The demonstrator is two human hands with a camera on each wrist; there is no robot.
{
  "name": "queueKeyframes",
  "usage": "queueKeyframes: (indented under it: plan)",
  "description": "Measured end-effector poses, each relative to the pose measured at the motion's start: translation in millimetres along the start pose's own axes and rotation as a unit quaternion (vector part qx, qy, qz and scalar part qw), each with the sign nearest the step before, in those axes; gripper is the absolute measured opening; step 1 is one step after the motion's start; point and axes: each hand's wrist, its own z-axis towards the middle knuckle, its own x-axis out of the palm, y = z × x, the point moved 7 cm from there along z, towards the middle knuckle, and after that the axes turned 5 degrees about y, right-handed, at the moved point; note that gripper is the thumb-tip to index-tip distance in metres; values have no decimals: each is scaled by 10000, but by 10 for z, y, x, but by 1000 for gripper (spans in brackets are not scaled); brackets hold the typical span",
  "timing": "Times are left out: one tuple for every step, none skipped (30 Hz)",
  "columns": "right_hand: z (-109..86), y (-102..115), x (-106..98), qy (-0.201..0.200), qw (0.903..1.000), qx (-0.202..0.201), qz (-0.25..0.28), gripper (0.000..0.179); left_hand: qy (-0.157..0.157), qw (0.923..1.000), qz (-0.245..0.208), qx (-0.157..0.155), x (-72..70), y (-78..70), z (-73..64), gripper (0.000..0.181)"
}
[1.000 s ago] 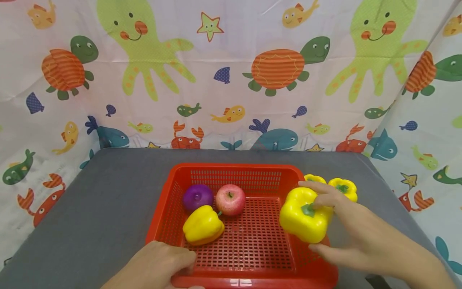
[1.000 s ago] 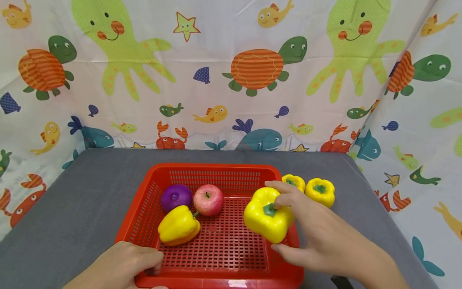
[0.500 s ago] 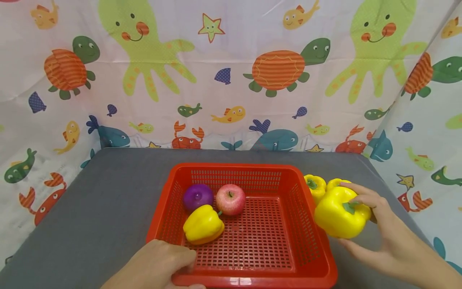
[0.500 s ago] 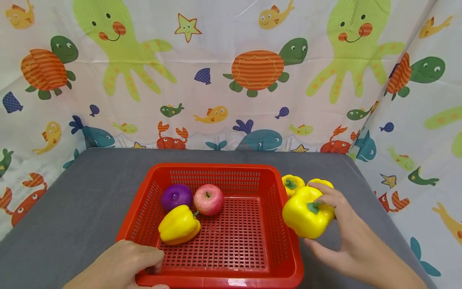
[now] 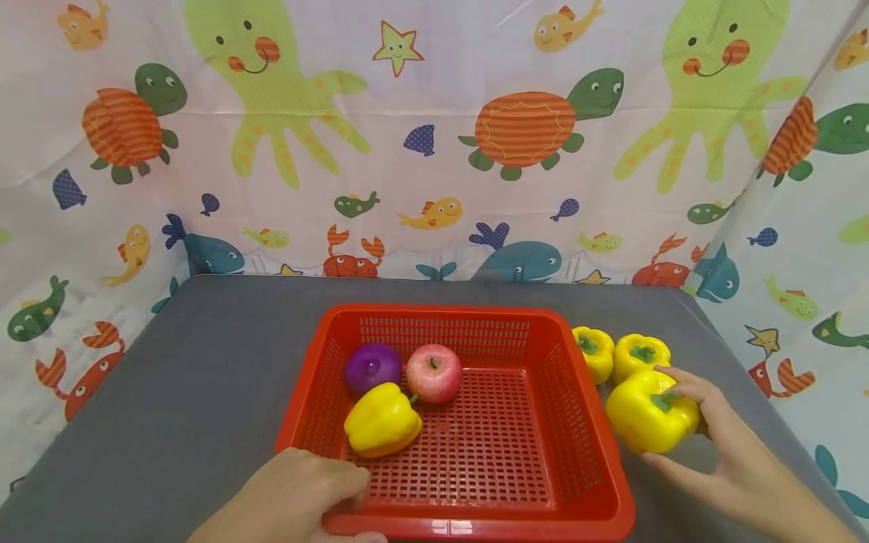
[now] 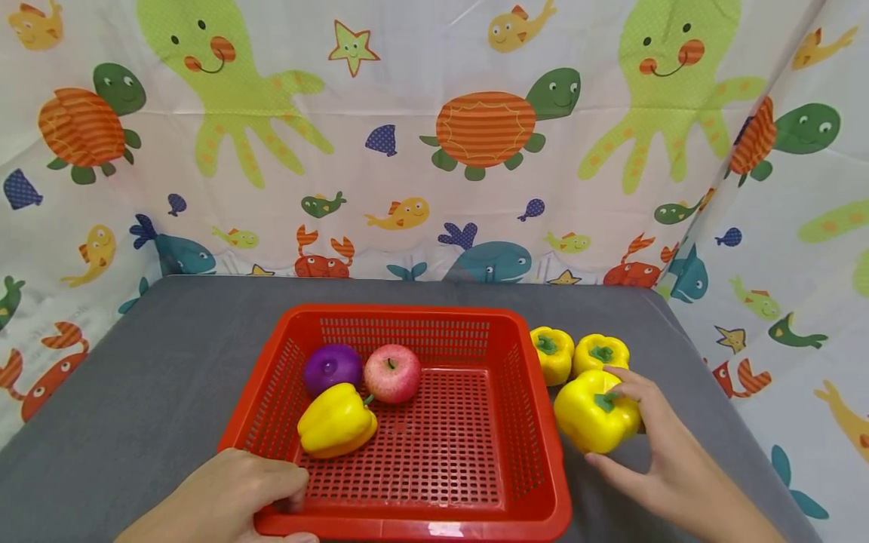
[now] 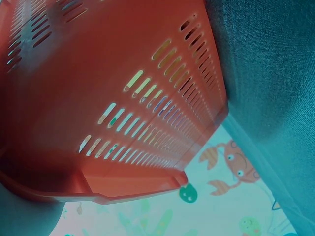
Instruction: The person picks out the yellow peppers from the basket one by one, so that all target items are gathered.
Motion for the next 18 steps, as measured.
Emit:
queueKeyframes:
  plan:
    - [0, -32, 25, 47, 10000, 69, 16, 88, 1, 10000, 13, 13, -1, 1, 2, 34]
    - [1, -62, 54, 100, 9999, 134, 43, 87, 0, 10000, 27, 17, -2, 3, 1, 34]
    - [5, -84, 83, 154, 9997, 154, 72, 86, 10, 10000, 28, 20, 0, 5, 1, 34]
    - [8, -106, 107, 189, 9997, 176, 55, 86, -8, 10000, 64, 35, -1, 5, 3, 35]
    - [10, -130, 133, 247, 9994, 252, 31, 85, -26, 9999, 98, 52, -1, 4, 4, 35]
    - [13, -150, 156, 294, 9992, 266, 48, 86, -22, 10000, 79, 50, 1, 4, 4, 35]
    - [17, -169, 179, 339, 9990, 303, 55, 87, -19, 10000, 56, 38, 3, 5, 3, 34]
    - [20, -184, 202, 376, 9988, 303, 69, 88, -21, 10000, 35, 33, 5, 5, 2, 34]
    - [24, -200, 222, 408, 9987, 310, 75, 87, -13, 10000, 10, 18, 8, 6, 2, 34]
    - [29, -214, 242, 433, 9986, 305, 55, 87, -20, 10000, -2, 12, 8, 6, 2, 34]
    - [34, -226, 263, 462, 9985, 292, 77, 88, -1, 10000, -31, -11, 11, 7, 1, 33]
    - [37, -235, 281, 478, 9985, 247, 90, 89, 11, 10000, -39, -22, 12, 9, 1, 33]
    - [43, -242, 298, 484, 9986, 219, 52, 89, 6, 10000, -13, -12, 10, 10, 2, 34]
    - [48, -246, 311, 475, 9988, 151, 18, 89, -1, 10000, 15, 1, 8, 11, 3, 34]
    - [52, -249, 323, 464, 9989, 107, -13, 89, -16, 10000, 59, 19, 5, 10, 4, 34]
    - [56, -254, 336, 464, 9989, 74, -37, 90, -40, 9999, 104, 47, 2, 8, 6, 34]
    - [58, -259, 348, 466, 9989, 64, -68, 91, -46, 9999, 120, 59, -1, 9, 5, 35]
    - [61, -265, 359, 480, 9988, 64, -105, 92, -65, 9998, 149, 87, -4, 7, 6, 35]
